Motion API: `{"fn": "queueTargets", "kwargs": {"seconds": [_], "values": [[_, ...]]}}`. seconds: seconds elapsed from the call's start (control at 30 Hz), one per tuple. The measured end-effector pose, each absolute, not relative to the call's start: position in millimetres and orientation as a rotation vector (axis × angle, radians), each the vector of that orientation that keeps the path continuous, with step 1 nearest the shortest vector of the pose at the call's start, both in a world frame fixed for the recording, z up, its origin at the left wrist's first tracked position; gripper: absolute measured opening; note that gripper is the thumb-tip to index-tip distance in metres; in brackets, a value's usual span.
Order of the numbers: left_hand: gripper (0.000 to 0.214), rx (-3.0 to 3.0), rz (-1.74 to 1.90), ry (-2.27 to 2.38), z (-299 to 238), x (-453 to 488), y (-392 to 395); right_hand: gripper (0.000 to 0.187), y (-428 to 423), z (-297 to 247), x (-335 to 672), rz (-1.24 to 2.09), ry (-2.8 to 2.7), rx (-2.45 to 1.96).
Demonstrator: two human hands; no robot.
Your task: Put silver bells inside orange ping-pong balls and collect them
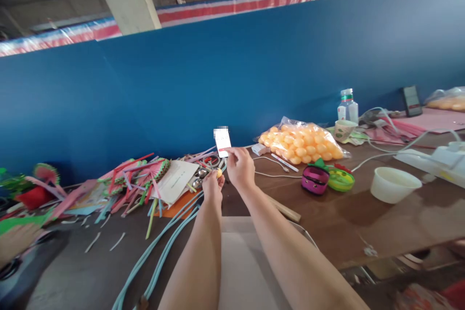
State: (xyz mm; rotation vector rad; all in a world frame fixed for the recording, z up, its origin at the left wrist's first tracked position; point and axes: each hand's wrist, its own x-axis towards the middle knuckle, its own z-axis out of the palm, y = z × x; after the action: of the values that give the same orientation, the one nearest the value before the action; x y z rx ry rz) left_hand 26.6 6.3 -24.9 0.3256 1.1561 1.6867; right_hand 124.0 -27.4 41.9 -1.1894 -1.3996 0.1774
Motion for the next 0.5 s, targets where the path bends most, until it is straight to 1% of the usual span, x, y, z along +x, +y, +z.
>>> {"fn": "queueTargets", "kwargs": {"seconds": [0.17,0.27,0.37,0.43,0.5], "values": [[0.016,0.291,1.660,1.198,-21,29,5,0.029,-11,107,158,0.123,-1.349,-1.137],[0.014,0.282,1.657,1.187,-19,29,5,0.019,-5,130,201,0.113,-1.591,-1.247],[0.015,0.274,1.645,1.176,-20,29,5,0.014,-16,134,254,0.048,-1.812,-1.489],[0.015,0.293,1.639,1.176,-20,28,5,0.016,-31,129,287,-0.021,-1.881,-1.735],[0.015,0.299,1.638,1.172,-20,28,4,0.016,-46,121,315,0.016,-2.040,-1.944]]}}
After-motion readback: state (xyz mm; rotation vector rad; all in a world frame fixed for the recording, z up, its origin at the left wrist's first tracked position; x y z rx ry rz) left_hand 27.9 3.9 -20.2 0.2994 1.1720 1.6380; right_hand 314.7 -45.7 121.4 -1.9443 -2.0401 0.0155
